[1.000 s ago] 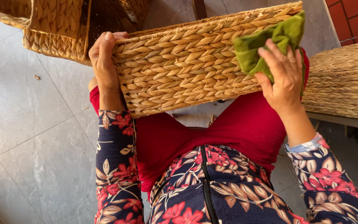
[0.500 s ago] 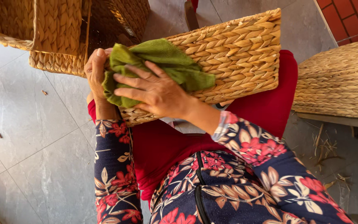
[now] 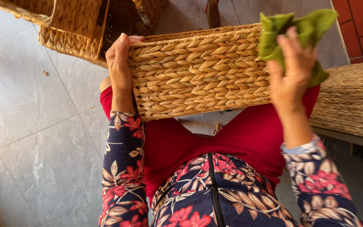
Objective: The person sits on the floor with a woven basket on their lap and wipes its interior and outer surfaces with a green cloth, rotating the basket to reach different sides. They briefly use scissors to trim stray fibers from the weave and continue wiping other baskets.
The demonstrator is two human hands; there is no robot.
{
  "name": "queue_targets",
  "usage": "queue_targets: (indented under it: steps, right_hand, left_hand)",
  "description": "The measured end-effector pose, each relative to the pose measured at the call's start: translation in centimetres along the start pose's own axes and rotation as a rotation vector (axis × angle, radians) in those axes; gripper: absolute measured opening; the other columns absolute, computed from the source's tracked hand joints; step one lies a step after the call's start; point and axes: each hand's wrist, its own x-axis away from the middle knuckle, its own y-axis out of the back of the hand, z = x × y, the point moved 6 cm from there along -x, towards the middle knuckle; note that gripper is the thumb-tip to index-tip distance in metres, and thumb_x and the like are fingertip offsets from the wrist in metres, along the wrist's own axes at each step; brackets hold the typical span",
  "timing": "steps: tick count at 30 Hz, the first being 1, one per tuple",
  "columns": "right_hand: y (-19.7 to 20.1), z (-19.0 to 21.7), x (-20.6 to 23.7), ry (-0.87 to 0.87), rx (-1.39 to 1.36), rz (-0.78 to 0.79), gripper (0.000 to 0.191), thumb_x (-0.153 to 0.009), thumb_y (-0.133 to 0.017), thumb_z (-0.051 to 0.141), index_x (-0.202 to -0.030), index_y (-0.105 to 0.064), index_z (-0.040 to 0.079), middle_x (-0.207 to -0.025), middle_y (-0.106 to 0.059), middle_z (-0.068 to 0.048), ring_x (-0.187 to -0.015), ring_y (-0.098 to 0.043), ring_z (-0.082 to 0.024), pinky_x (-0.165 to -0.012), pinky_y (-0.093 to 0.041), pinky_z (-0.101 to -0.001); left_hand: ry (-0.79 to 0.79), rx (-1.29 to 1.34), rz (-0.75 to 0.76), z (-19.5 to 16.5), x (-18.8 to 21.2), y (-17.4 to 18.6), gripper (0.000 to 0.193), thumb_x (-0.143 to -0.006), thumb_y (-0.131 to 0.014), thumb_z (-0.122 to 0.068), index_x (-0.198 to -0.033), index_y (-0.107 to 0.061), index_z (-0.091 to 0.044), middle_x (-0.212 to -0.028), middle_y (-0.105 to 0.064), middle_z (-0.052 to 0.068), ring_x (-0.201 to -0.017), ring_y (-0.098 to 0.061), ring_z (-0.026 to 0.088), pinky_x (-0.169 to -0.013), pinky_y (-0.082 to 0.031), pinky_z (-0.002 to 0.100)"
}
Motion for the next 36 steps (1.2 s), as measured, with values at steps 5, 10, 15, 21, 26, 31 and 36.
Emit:
queue_targets:
  steps: [5,10,15,21,26,31,36]
  right_hand:
    - [-7.7,11.1,0.6,0.199,-0.067,0.144,0.058,-0.097,-0.08,0.025,-0.15,-0.058,0.021,-0.159,-0.052,-0.009,-0.153,-0.038,-0.039,-0.127,-0.022,-0.0622]
    - [-13.2,20.6,-0.4,0.445,-0.243,0.278,0.069,-0.094,-0.083,0.033,-0.154,-0.05,0.022,-0.163,-0.045,-0.006,-0.153,-0.036,-0.033,-0.125,-0.025,-0.0612]
    - [-10.1,16.0,-1.1,0.489,-0.142,0.308,0.073,-0.09,-0.087,0.022,-0.155,-0.054,0.021,-0.165,-0.045,-0.005,-0.153,-0.04,-0.03,-0.128,-0.025,-0.0569]
    - [1.1,2.2,-0.9,0.103,0.099,0.129,0.044,-0.109,-0.07,0.012,-0.152,-0.058,0.013,-0.163,-0.053,-0.011,-0.152,-0.047,-0.036,-0.129,-0.022,-0.0607]
    - [2.5,0.0,1.8,0.06,0.031,0.053,0.044,-0.11,-0.067,0.011,-0.152,-0.055,0.01,-0.165,-0.048,-0.015,-0.154,-0.042,-0.04,-0.131,-0.03,-0.0565]
    - [-4.7,9.4,5.3,0.25,-0.109,0.21,0.051,-0.093,-0.08,0.012,-0.141,-0.064,0.01,-0.151,-0.057,-0.015,-0.141,-0.054,-0.036,-0.123,-0.034,-0.0576]
    - [-10.2,21.2,6.1,0.489,-0.327,0.347,0.062,-0.09,-0.081,0.023,-0.146,-0.056,0.02,-0.155,-0.052,-0.006,-0.145,-0.047,-0.034,-0.118,-0.039,-0.0549]
  left_hand:
    - [-0.014,-0.032,-0.002,0.4,-0.1,0.4,0.052,-0.111,-0.05,-0.041,-0.097,-0.072,0.004,-0.11,-0.073,0.014,-0.098,-0.065,0.016,-0.096,-0.052,0.032]
    - [0.034,0.229,0.026,0.6,-0.7,0.8,0.048,-0.112,-0.05,-0.04,-0.1,-0.07,0.001,-0.109,-0.071,0.014,-0.097,-0.066,0.019,-0.096,-0.053,0.035]
    - [0.016,0.089,0.027,0.4,-0.1,0.5,0.049,-0.11,-0.05,-0.042,-0.101,-0.071,0.002,-0.112,-0.073,0.015,-0.099,-0.068,0.019,-0.097,-0.054,0.034]
    - [-0.063,-0.011,0.02,0.4,-0.3,0.3,0.052,-0.111,-0.052,-0.042,-0.101,-0.073,0.004,-0.11,-0.074,0.014,-0.098,-0.065,0.016,-0.095,-0.052,0.031]
    - [-0.042,0.026,0.03,0.5,-0.4,0.4,0.047,-0.11,-0.056,-0.038,-0.1,-0.073,0.004,-0.109,-0.074,0.013,-0.096,-0.066,0.016,-0.093,-0.053,0.031]
    - [-0.069,0.02,0.02,0.2,-0.3,0.6,0.045,-0.111,-0.057,-0.036,-0.1,-0.072,0.005,-0.108,-0.075,0.014,-0.098,-0.066,0.017,-0.096,-0.053,0.032]
    - [-0.018,0.004,-0.009,-0.3,-0.2,0.9,0.044,-0.11,-0.057,-0.035,-0.097,-0.072,0.005,-0.108,-0.075,0.014,-0.096,-0.066,0.018,-0.095,-0.052,0.032]
